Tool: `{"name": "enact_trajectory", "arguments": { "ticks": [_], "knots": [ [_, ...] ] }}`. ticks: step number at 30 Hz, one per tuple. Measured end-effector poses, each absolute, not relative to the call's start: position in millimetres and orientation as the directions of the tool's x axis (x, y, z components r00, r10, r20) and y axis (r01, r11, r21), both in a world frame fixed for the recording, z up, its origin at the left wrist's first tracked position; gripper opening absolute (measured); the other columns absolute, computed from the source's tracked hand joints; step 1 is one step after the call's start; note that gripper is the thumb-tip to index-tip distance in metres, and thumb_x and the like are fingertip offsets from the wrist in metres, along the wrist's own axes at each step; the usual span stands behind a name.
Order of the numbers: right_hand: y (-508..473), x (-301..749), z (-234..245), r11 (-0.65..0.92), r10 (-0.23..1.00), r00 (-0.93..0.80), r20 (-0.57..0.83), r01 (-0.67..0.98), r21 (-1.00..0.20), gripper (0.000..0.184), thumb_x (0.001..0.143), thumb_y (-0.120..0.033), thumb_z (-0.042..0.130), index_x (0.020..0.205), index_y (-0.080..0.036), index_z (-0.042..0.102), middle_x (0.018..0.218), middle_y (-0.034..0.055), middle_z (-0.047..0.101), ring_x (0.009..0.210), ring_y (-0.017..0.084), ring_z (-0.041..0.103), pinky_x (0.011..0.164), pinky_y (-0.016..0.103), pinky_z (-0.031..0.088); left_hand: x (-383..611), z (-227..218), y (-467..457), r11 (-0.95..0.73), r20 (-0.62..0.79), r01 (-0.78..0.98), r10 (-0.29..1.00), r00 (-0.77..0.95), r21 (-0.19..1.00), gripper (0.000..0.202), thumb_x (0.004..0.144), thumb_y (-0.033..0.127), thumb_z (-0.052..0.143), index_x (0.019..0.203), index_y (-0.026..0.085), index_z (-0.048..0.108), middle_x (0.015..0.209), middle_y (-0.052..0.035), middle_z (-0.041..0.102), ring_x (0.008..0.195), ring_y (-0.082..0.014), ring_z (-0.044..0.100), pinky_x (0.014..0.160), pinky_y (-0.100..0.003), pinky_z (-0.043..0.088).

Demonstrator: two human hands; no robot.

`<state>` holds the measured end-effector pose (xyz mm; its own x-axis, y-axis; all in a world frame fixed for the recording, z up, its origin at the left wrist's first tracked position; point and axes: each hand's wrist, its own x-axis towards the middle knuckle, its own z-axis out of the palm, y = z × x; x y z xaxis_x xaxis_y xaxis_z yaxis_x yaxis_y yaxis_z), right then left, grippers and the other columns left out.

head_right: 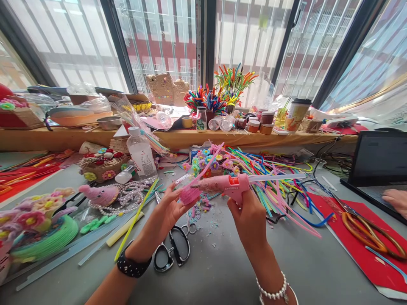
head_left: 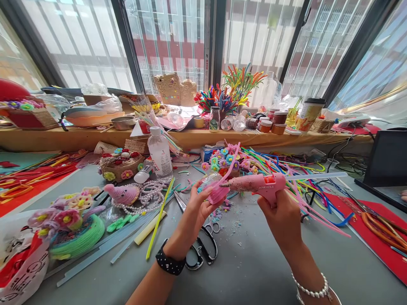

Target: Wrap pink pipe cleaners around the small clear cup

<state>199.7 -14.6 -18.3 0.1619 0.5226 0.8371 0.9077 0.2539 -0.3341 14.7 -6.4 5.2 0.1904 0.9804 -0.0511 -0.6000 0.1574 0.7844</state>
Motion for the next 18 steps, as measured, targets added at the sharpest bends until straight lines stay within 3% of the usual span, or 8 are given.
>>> {"name": "enact_trajectory", "arguments": {
  "ticks": [10, 18],
  "knots": [
    [-13.6, 203.0, -20.3, 0.219, 0.504, 0.164, 0.848, 0.926, -0.309, 0.011, 0.077, -0.028, 0.045, 0.068, -0.021, 0.045, 0.050, -0.0054, 0.040, 0.041, 0.012, 0.037, 0.041, 0.024, 0.028, 12.3, 2.9, -3.3, 0.192, -0.087, -0.615, 0.977, 0.196, 0.765, 0.054, 0.077, 0.016, 0.060, 0.122, 0.022, 0.029, 0.112, -0.0091, 0.063, 0.093, -0.0183, 0.066, 0.092, -0.037, 0.049],
    [-14.0, 204.1, -18.9, 0.202, 0.505, 0.178, 0.844, 0.927, -0.317, 0.016, 0.076, -0.029, 0.046, 0.063, -0.023, 0.039, 0.049, -0.0065, 0.037, 0.041, 0.012, 0.035, 0.041, 0.024, 0.027, 13.1, 2.5, -3.8, 0.160, -0.061, -0.589, 0.981, 0.184, 0.793, 0.049, 0.079, 0.017, 0.057, 0.120, 0.021, 0.030, 0.112, -0.0109, 0.063, 0.094, -0.0199, 0.066, 0.086, -0.033, 0.052]
  ]
}}
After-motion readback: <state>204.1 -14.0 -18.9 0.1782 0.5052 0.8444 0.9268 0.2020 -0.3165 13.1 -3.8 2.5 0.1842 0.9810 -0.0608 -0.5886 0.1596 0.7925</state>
